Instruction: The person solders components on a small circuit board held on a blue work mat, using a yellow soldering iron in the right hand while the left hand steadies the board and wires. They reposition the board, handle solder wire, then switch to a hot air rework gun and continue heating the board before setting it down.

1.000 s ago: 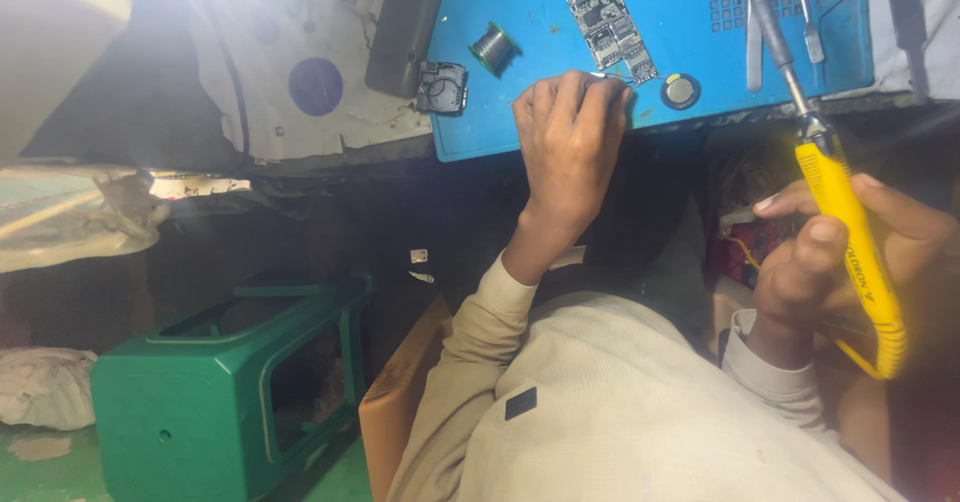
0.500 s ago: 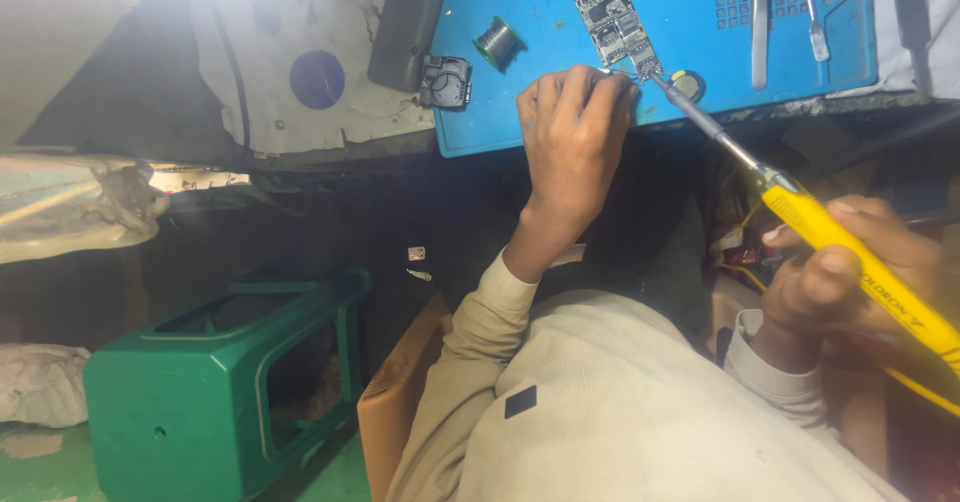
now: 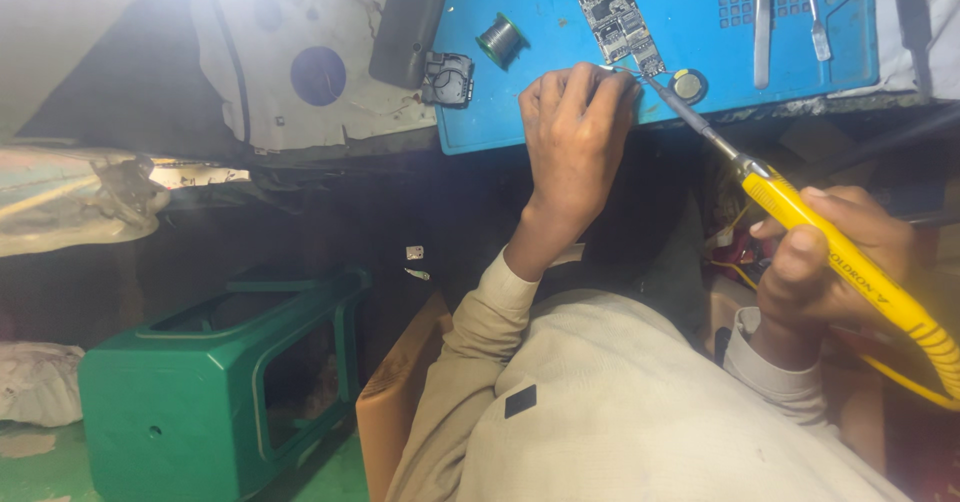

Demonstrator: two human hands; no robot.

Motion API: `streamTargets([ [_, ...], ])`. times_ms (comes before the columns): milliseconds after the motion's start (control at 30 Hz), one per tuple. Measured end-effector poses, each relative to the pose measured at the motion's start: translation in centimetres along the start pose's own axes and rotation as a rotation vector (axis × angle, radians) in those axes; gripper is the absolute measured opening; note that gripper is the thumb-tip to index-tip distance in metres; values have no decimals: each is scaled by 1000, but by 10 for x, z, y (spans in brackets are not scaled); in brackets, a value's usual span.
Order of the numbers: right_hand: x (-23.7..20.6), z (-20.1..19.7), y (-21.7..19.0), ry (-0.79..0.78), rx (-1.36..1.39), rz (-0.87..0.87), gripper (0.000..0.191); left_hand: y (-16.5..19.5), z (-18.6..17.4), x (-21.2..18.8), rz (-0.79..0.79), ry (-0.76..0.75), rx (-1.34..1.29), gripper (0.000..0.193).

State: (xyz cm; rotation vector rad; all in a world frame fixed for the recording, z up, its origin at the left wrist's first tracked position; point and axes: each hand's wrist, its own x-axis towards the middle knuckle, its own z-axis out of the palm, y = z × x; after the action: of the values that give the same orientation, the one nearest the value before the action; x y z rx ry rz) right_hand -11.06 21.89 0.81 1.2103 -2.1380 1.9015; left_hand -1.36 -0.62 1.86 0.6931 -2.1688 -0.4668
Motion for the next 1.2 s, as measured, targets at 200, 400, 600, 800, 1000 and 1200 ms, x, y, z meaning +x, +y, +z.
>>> streamTargets([
  [200, 5, -1, -4, -49, 1, 11, 61, 0, 1, 1, -2, 3, -2, 19],
  [400, 1, -5, 1, -65, -47, -2, 60, 0, 1, 1, -5, 3, 0, 19],
  [600, 12, -12, -3, -76, -45, -21, 59, 0, 2, 1, -6, 7, -10, 19],
  [800, 13, 0, -13, -15, -10, -15, 62, 0, 1, 1, -8, 5, 2, 19],
  [1000, 3, -3, -5, -21, -24, 35, 67, 1, 2, 0, -12, 7, -3, 19],
  [1200, 13, 10, -27, -24, -16, 58, 66, 1, 2, 0, -18, 11, -17, 20],
])
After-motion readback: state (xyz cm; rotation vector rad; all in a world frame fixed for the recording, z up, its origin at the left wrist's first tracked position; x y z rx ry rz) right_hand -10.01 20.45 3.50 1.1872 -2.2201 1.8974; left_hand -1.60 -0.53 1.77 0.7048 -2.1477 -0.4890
